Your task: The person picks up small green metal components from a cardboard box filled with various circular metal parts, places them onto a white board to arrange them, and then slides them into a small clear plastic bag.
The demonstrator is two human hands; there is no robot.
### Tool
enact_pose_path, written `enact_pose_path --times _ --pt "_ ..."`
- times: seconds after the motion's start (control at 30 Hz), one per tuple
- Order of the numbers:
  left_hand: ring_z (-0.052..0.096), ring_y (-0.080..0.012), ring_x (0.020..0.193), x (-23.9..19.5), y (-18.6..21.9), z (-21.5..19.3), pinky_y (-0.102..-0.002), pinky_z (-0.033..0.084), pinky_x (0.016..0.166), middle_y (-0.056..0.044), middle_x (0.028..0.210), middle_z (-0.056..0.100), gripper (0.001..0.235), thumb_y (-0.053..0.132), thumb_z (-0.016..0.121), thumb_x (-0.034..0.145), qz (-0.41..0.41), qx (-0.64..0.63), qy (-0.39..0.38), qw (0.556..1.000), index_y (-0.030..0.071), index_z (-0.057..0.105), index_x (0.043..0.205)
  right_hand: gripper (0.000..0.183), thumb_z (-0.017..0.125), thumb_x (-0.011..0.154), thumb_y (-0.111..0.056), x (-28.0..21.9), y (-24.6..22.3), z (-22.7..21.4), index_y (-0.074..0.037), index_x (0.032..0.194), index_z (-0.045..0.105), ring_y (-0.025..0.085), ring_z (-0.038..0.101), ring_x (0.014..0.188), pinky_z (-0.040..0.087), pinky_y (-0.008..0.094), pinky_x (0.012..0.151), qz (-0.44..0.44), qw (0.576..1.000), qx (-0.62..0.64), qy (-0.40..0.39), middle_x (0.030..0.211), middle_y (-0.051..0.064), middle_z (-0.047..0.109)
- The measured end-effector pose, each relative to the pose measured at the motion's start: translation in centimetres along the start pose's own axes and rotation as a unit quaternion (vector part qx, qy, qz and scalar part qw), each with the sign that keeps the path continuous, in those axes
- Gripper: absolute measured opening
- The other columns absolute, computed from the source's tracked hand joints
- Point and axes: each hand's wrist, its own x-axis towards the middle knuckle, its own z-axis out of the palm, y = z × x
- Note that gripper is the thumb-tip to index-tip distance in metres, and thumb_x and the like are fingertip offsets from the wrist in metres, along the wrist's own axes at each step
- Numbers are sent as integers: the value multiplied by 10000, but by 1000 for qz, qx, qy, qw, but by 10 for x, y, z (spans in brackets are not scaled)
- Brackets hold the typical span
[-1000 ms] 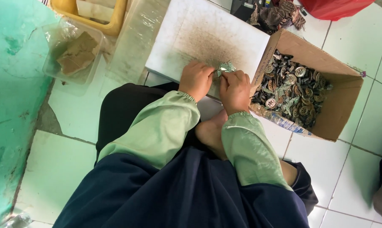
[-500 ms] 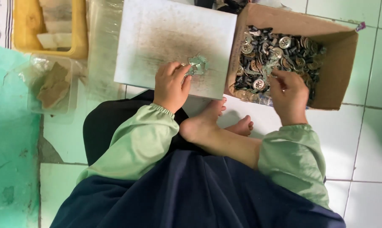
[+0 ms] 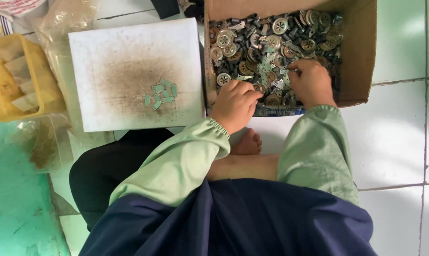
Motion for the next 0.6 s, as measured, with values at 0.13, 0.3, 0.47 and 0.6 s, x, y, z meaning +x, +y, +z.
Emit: enact_pose_path --times 0.13,0.3,0.47,0.6 --pt "597 -223 934 20 -15 43 -397 525 788 -16 901 539 49 124 688 961 -27 -2 -89 996 119 716 1000 196 687 968 -161 10 -14 15 -160 1133 792 357 714 926 611 504 775 31 993 -35 -110 984 118 688" --pt "533 -338 1060 3 -40 95 -443 484 778 -70 1032 539 174 278 773 872 -55 51 -159 984 127 693 840 311 709 921 -132 11 -26 15 -91 1225 762 394 714 958 651 533 747 26 977 -87 -192 1048 198 687" --pt "527 -342 1137 -5 -40 96 -468 480 874 -76 1089 554 198 304 736 908 -97 42 -186 977 122 697 841 222 720 937 -125 12 -32 12 -38 1135 768 413 714 923 662 545 708 16 977 -100 -189 999 215 685" --pt "514 -340 1159 -14 -47 109 -464 471 876 -62 1086 543 193 303 760 878 -93 40 -167 981 124 692 858 223 708 943 -145 14 -32 13 -8 1112 755 437 692 993 647 585 780 29 971 -85 -221 1030 238 676"
